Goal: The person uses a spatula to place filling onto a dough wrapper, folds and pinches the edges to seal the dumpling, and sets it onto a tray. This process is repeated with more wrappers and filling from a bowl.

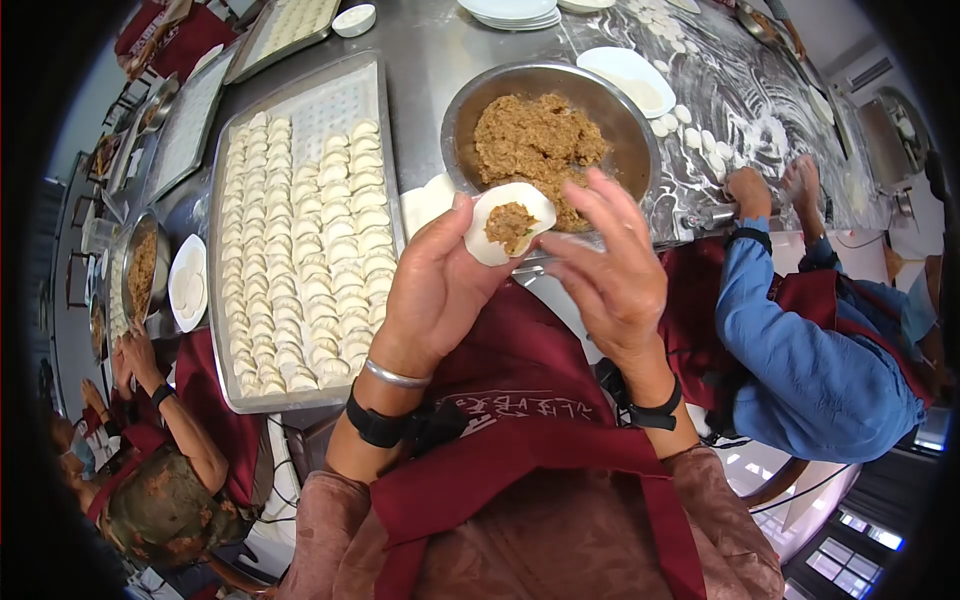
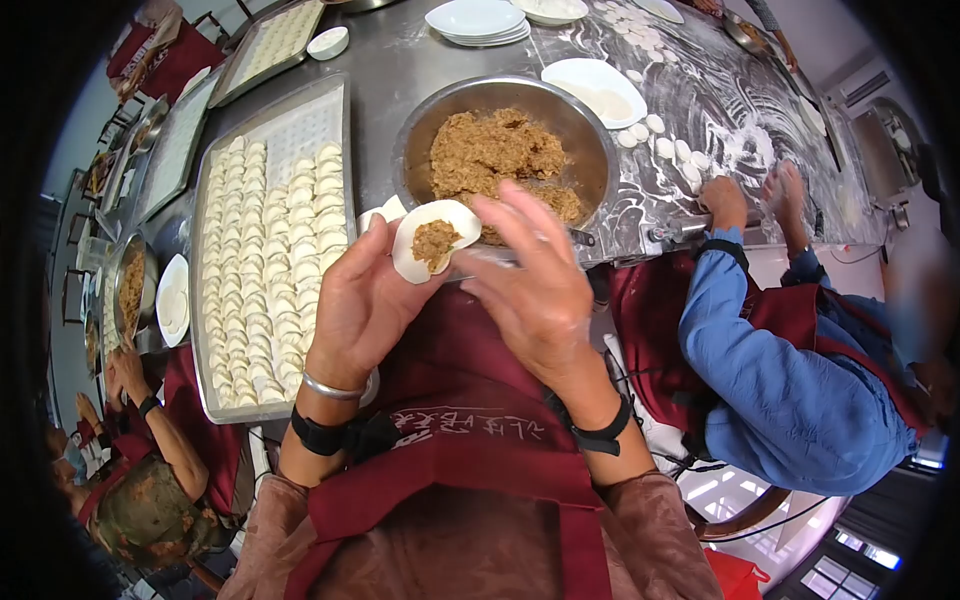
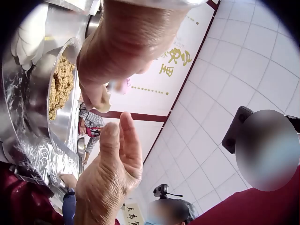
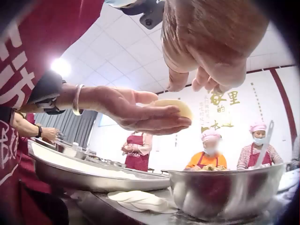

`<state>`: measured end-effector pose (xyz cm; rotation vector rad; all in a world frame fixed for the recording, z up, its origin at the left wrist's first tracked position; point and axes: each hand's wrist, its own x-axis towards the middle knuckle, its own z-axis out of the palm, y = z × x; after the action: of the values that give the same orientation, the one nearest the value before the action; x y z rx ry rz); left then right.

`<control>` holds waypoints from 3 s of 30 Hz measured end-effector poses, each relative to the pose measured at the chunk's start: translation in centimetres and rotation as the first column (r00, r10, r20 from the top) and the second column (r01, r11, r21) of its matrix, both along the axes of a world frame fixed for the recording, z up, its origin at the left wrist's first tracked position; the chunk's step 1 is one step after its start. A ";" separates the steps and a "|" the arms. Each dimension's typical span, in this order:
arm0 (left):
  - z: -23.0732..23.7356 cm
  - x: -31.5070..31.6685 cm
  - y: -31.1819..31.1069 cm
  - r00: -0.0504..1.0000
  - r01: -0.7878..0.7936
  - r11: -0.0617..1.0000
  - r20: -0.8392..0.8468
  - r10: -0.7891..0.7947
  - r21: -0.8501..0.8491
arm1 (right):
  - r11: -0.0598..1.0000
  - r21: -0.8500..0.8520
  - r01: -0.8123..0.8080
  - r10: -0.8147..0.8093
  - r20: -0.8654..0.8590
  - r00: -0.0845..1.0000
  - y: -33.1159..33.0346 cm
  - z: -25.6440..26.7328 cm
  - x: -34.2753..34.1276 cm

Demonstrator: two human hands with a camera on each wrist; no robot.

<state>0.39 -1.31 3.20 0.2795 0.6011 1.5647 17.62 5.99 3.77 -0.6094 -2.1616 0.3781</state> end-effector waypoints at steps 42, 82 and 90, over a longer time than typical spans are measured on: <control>0.5 1.4 -0.9 0.785 -0.408 0.907 -0.466 0.408 0.107 | 0.954 -0.299 0.022 -0.142 -0.386 0.911 -1.6 -0.6 -6.5; 1.1 1.3 -2.0 0.722 -0.322 0.943 -0.621 0.304 0.087 | 0.927 -0.334 -0.172 0.052 -0.340 0.939 -0.9 -0.6 -4.8; 0.7 1.1 -2.4 0.730 -0.243 0.970 -0.651 0.206 0.035 | 0.846 -0.442 -0.298 0.112 -0.400 0.910 -0.8 -1.3 -4.8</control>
<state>1.46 -3.71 3.95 0.7577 1.2632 1.6701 12.87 5.17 2.50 -0.5259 -1.7720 1.1067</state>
